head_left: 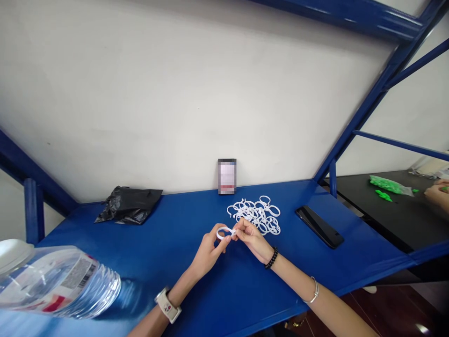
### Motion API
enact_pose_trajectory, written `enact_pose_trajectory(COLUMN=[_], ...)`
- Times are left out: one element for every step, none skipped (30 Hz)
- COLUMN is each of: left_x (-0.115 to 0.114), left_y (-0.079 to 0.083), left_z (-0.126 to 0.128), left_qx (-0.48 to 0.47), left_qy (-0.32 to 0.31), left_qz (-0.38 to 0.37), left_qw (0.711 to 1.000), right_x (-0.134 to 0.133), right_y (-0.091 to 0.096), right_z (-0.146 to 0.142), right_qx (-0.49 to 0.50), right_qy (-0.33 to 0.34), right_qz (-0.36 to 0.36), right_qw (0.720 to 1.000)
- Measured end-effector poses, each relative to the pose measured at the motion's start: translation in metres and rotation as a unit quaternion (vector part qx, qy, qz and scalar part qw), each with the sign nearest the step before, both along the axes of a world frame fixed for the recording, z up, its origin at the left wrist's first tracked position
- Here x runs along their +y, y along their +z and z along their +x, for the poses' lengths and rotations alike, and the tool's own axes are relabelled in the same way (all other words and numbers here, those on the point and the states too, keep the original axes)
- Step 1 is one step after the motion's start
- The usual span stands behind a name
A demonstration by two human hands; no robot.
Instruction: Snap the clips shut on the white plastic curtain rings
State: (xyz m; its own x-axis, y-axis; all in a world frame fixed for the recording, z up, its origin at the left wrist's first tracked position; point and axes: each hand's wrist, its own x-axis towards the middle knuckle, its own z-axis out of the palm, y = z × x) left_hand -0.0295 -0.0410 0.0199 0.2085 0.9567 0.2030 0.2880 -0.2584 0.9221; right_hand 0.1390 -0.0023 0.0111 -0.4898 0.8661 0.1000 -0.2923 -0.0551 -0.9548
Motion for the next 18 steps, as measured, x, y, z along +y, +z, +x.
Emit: enact_pose_trajectory(left_x=[-0.001, -0.001, -0.002, -0.002, -0.002, -0.001, -0.001, 0.0, 0.001, 0.003, 0.004, 0.006, 0.008, 0.009, 0.011, 0.013, 0.015, 0.017], left_y=[-0.001, -0.002, -0.002, -0.002, -0.002, -0.002, -0.002, -0.002, -0.002, -0.002, -0.002, -0.003, -0.004, -0.006, -0.007, -0.009, -0.011, -0.012], left_z=[0.001, 0.002, 0.003, 0.003, 0.004, 0.004, 0.003, 0.003, 0.002, 0.0, -0.002, -0.004, -0.006, -0.008, -0.011, -0.014, -0.016, -0.019], left_qx=[-0.003, -0.005, -0.007, -0.007, -0.007, -0.006, -0.005, 0.001, 0.012, 0.029, 0.055, 0.09, 0.133, 0.18, 0.227, 0.268, 0.301, 0.323], left_qy=[-0.001, -0.002, -0.003, -0.002, -0.001, -0.001, 0.0, 0.004, 0.011, 0.019, 0.029, 0.043, 0.059, 0.076, 0.095, 0.114, 0.13, 0.141], left_qz=[-0.003, -0.007, -0.012, -0.015, -0.018, -0.02, -0.021, -0.02, -0.017, -0.013, -0.005, 0.007, 0.024, 0.047, 0.073, 0.099, 0.122, 0.137], left_qw=[1.0, 1.0, 1.0, 1.0, 1.0, 1.0, 1.0, 1.0, 1.0, 0.999, 0.998, 0.995, 0.989, 0.98, 0.967, 0.951, 0.937, 0.926], right_x=[0.0, 0.0, -0.001, -0.001, -0.002, -0.002, -0.003, -0.003, -0.004, -0.004, -0.003, -0.002, -0.001, 0.0, 0.002, 0.004, 0.006, 0.008], right_y=[0.0, -0.001, -0.001, -0.001, 0.0, 0.0, 0.001, 0.002, 0.002, 0.003, 0.003, 0.004, 0.004, 0.004, 0.004, 0.004, 0.004, 0.004], right_z=[0.0, 0.0, 0.0, 0.0, -0.001, -0.001, -0.001, -0.001, -0.001, -0.002, -0.002, -0.001, -0.001, 0.0, 0.001, 0.002, 0.004, 0.005], right_qx=[0.005, 0.011, 0.017, 0.021, 0.021, 0.018, 0.01, -0.001, -0.013, -0.026, -0.039, -0.052, -0.063, -0.072, -0.079, -0.084, -0.088, -0.093], right_qy=[0.003, 0.006, 0.009, 0.012, 0.012, 0.01, 0.004, -0.005, -0.015, -0.024, -0.033, -0.043, -0.054, -0.067, -0.081, -0.094, -0.107, -0.117], right_qz=[-0.003, -0.007, -0.01, -0.013, -0.015, -0.018, -0.02, -0.022, -0.024, -0.024, -0.024, -0.022, -0.019, -0.016, -0.011, -0.004, 0.005, 0.015], right_qw=[1.0, 1.0, 1.0, 1.0, 1.0, 1.0, 1.0, 1.0, 1.0, 0.999, 0.998, 0.997, 0.996, 0.995, 0.994, 0.992, 0.99, 0.989])
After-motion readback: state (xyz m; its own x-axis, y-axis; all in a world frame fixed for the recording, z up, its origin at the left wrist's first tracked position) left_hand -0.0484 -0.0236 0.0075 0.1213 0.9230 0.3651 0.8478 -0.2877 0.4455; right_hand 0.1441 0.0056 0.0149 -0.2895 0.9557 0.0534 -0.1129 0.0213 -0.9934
